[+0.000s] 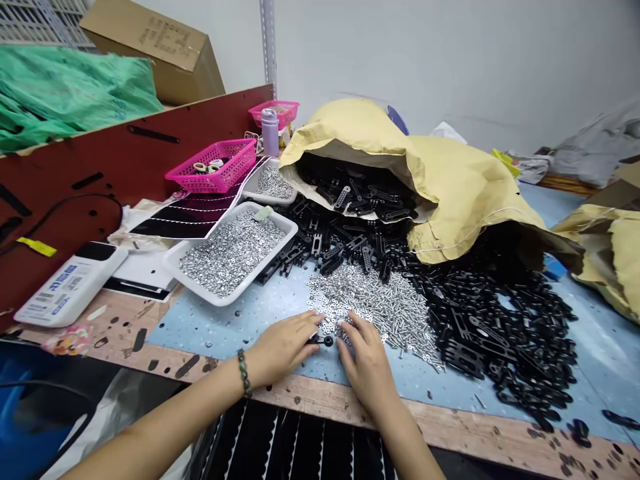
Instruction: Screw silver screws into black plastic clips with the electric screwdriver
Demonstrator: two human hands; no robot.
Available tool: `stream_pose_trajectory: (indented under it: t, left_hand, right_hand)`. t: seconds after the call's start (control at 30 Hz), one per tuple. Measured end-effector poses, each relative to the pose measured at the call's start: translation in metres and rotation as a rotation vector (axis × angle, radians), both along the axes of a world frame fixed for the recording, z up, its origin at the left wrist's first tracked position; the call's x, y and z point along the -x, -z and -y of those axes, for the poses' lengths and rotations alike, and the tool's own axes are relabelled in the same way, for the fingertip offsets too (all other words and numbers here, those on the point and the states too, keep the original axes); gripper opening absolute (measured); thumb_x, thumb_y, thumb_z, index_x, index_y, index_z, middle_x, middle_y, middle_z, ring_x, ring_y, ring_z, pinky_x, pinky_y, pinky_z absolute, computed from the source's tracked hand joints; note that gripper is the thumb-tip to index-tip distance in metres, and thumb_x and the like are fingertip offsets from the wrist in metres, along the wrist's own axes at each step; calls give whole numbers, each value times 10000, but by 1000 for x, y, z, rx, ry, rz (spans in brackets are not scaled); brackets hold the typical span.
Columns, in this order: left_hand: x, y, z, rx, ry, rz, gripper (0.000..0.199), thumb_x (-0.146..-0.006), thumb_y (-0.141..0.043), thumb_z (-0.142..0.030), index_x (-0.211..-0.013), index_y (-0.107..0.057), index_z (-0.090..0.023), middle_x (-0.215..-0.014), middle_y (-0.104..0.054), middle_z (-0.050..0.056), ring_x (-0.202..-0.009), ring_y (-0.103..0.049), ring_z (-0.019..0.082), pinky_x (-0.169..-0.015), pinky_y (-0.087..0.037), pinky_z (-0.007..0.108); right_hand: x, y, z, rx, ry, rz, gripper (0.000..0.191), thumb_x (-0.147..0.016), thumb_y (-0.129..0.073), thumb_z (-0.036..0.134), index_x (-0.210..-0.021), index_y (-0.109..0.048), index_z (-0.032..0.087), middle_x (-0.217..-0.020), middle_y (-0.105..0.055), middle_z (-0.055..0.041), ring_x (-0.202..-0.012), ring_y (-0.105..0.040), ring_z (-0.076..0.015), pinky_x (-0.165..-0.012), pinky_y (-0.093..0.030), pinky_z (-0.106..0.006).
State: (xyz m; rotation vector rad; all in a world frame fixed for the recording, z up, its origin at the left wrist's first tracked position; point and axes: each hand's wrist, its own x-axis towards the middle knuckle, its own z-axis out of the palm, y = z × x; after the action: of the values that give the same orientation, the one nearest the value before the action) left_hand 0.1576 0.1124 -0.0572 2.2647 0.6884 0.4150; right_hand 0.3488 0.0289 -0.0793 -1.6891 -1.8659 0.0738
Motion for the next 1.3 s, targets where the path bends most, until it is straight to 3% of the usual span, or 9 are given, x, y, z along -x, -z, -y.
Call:
stream_pose_trajectory:
  t: [0.1,0.17,0.3,0.43,0.53,0.77,1.0,1.17,1.3]
  left_hand:
    - [12,-8,-5,26,-149,19,245,-944,-418,-349,-1098,-560,-221,-1315,-525,75,-1237,-448,244,-1005,-372,419]
    - [18,-14,-10,43,-293,41,232,-952,-380,-356,-1008,-552,-211,-1062,-615,69,-998,-566,227,-850,-442,372]
    - [24,-24,-13,126,-401,53,224,-936,-390,-372,-825,-495,-208,-728,-530,-16,-683,-514,166,-642,-391,280]
    - [14,-26,-8,412,-275,12,188,-915,-415,-351,-858,-522,-206,-726,-582,-19,-703,-553,173,-655,-398,279]
    - [-2,-22,-10,467,-245,20,190,-910,-406,-326,-865,-540,-199,-754,-615,2,-747,-578,191,-700,-417,305]
    - [5,-24,-21,224,-305,160,159,-896,-443,-264,-884,-585,-195,-923,-564,32,-906,-540,208,-832,-416,345]
    - [13,-16,-6,47,-3,10,193,-896,-525,-180,-1038,-638,-246,-951,-605,32,-927,-542,203,-821,-445,338]
    - [12,-12,-6,-147,140,-131,238,-871,-556,-104,-1072,-619,-214,-977,-578,54,-934,-513,214,-811,-441,349]
    - [16,-9,-12,-168,193,-128,238,-871,-563,-107,-1079,-610,-212,-988,-583,51,-941,-524,211,-832,-430,343]
  right_hand:
    - [7,-7,0,-12,-5,-35,245,-902,-470,221,-1127,-567,210,-1108,-579,-122,-1025,-524,-268,-859,-452,-472]
    - [16,-9,-5,11,-25,-17,201,-893,-481,209,-1056,-597,209,-978,-603,-97,-908,-538,-245,-823,-455,-450]
    - [33,-9,-12,28,-56,9,150,-887,-482,164,-925,-617,219,-853,-601,-55,-817,-527,-216,-912,-399,-490]
    - [32,-8,-1,66,-143,-49,154,-878,-494,140,-931,-602,236,-862,-600,-34,-840,-548,-204,-997,-324,-522]
    - [27,-9,9,56,-113,-112,154,-880,-483,138,-955,-575,236,-886,-595,-43,-848,-552,-209,-943,-379,-485]
    - [41,-10,10,48,-47,-69,143,-864,-503,151,-957,-574,233,-888,-568,-58,-816,-528,-223,-784,-452,-428]
    - [27,-5,19,-56,4,-231,249,-890,-483,169,-1136,-474,209,-1026,-569,-99,-955,-541,-232,-788,-480,-384]
    - [27,0,22,-31,-174,-125,189,-887,-493,117,-1025,-559,227,-922,-628,-52,-832,-571,-202,-744,-471,-363]
    - [32,2,17,-35,-147,-141,196,-880,-489,102,-1010,-574,220,-899,-628,-57,-810,-580,-200,-724,-475,-354]
